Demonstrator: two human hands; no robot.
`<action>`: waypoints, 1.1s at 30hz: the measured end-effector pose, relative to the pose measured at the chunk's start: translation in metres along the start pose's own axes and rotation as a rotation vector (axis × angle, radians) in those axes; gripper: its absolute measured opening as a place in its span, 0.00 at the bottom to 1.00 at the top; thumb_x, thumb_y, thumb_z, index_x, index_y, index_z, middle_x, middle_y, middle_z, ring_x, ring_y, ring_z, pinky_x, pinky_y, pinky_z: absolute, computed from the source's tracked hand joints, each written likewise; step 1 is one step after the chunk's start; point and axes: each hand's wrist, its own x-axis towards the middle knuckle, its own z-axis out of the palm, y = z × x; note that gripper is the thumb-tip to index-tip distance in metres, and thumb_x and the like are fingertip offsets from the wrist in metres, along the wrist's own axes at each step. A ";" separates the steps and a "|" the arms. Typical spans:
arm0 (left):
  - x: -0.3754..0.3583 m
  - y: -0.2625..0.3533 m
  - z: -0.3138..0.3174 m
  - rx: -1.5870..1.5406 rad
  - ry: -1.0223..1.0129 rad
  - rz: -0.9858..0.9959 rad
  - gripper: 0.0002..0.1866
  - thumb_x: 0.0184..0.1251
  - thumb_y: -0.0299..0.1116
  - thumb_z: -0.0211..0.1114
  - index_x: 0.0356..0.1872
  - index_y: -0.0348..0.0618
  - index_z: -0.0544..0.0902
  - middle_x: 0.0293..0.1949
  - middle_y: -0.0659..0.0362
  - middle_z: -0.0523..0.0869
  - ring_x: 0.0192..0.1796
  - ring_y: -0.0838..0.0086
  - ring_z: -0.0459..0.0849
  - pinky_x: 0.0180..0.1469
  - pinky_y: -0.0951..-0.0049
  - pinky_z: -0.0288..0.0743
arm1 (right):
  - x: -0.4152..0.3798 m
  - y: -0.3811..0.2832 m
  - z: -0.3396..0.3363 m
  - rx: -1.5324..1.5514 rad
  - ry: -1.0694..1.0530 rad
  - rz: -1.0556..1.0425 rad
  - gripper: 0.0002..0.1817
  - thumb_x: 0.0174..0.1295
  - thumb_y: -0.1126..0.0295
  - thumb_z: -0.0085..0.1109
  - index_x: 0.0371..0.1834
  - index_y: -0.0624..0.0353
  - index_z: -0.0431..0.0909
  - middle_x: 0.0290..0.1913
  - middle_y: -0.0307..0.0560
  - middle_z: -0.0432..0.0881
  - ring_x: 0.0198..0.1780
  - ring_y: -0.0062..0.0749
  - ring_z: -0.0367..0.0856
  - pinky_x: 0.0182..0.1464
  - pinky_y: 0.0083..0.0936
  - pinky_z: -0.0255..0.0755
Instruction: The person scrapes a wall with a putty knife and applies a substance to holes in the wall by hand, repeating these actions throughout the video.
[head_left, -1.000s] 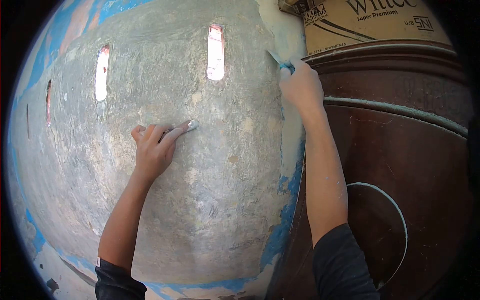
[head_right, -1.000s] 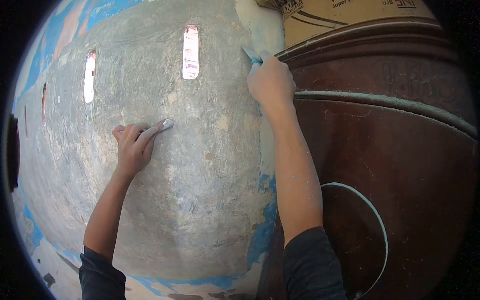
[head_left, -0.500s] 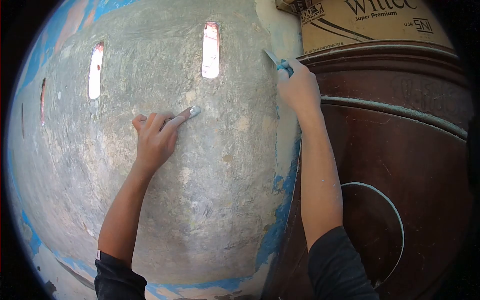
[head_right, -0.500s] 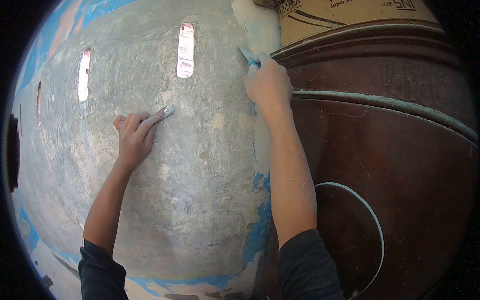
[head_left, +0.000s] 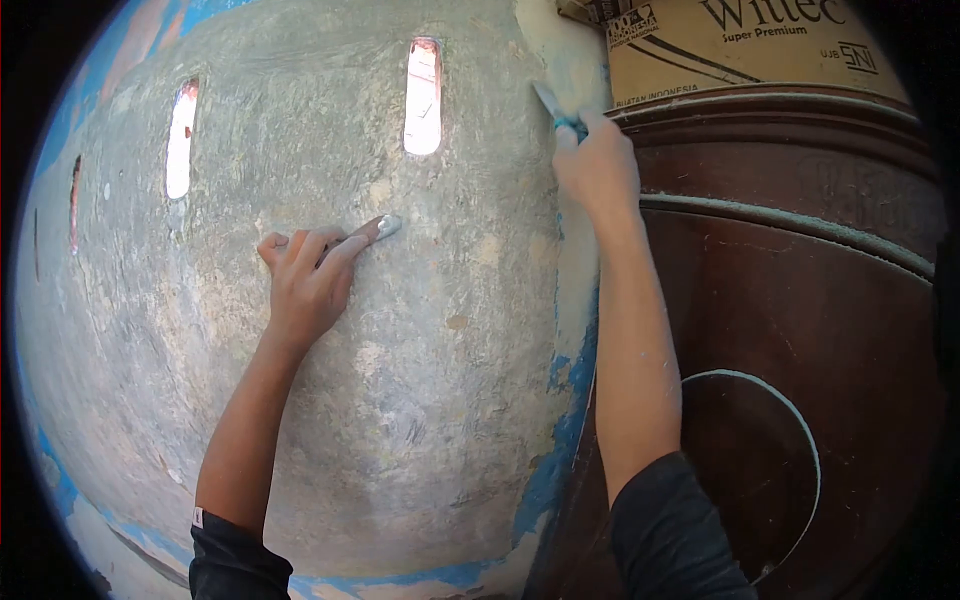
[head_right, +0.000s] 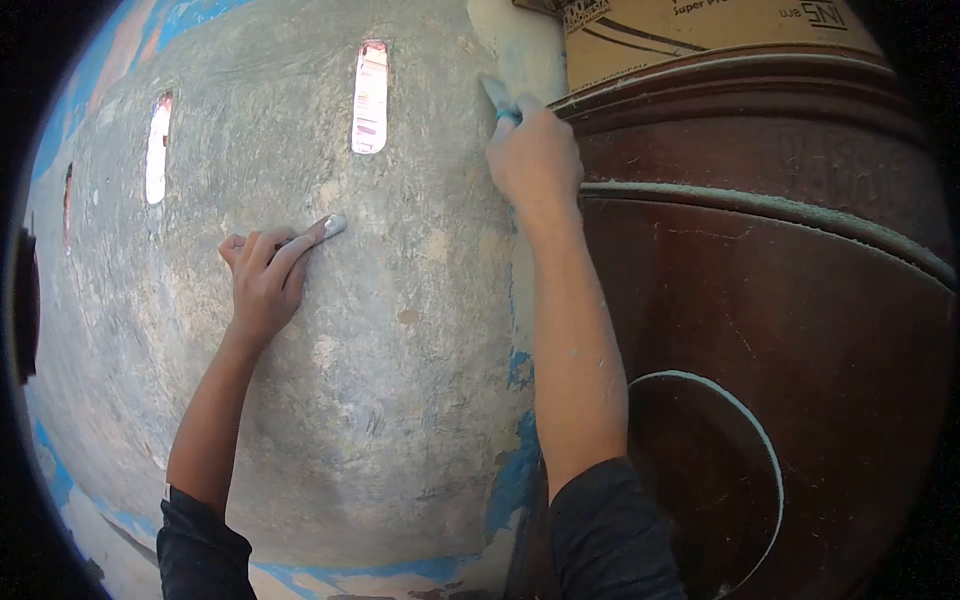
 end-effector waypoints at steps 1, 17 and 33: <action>-0.001 -0.001 0.001 0.003 0.004 0.001 0.24 0.58 0.25 0.69 0.57 0.59 0.89 0.40 0.67 0.81 0.42 0.75 0.78 0.53 0.61 0.55 | 0.005 -0.002 -0.003 0.000 0.002 0.003 0.15 0.69 0.63 0.55 0.51 0.56 0.83 0.50 0.65 0.87 0.56 0.64 0.84 0.57 0.53 0.77; 0.000 0.001 -0.001 0.004 -0.001 -0.001 0.24 0.59 0.25 0.69 0.57 0.59 0.89 0.41 0.68 0.83 0.42 0.77 0.78 0.52 0.63 0.55 | 0.020 -0.002 -0.004 -0.027 0.024 -0.055 0.15 0.67 0.63 0.56 0.52 0.55 0.84 0.49 0.62 0.88 0.53 0.63 0.85 0.57 0.51 0.79; -0.002 0.002 0.000 -0.017 -0.027 -0.016 0.25 0.56 0.23 0.70 0.57 0.56 0.88 0.42 0.65 0.82 0.43 0.73 0.79 0.54 0.61 0.56 | 0.025 0.005 -0.009 0.045 -0.002 -0.059 0.14 0.66 0.63 0.58 0.51 0.56 0.84 0.47 0.63 0.87 0.53 0.62 0.85 0.54 0.49 0.78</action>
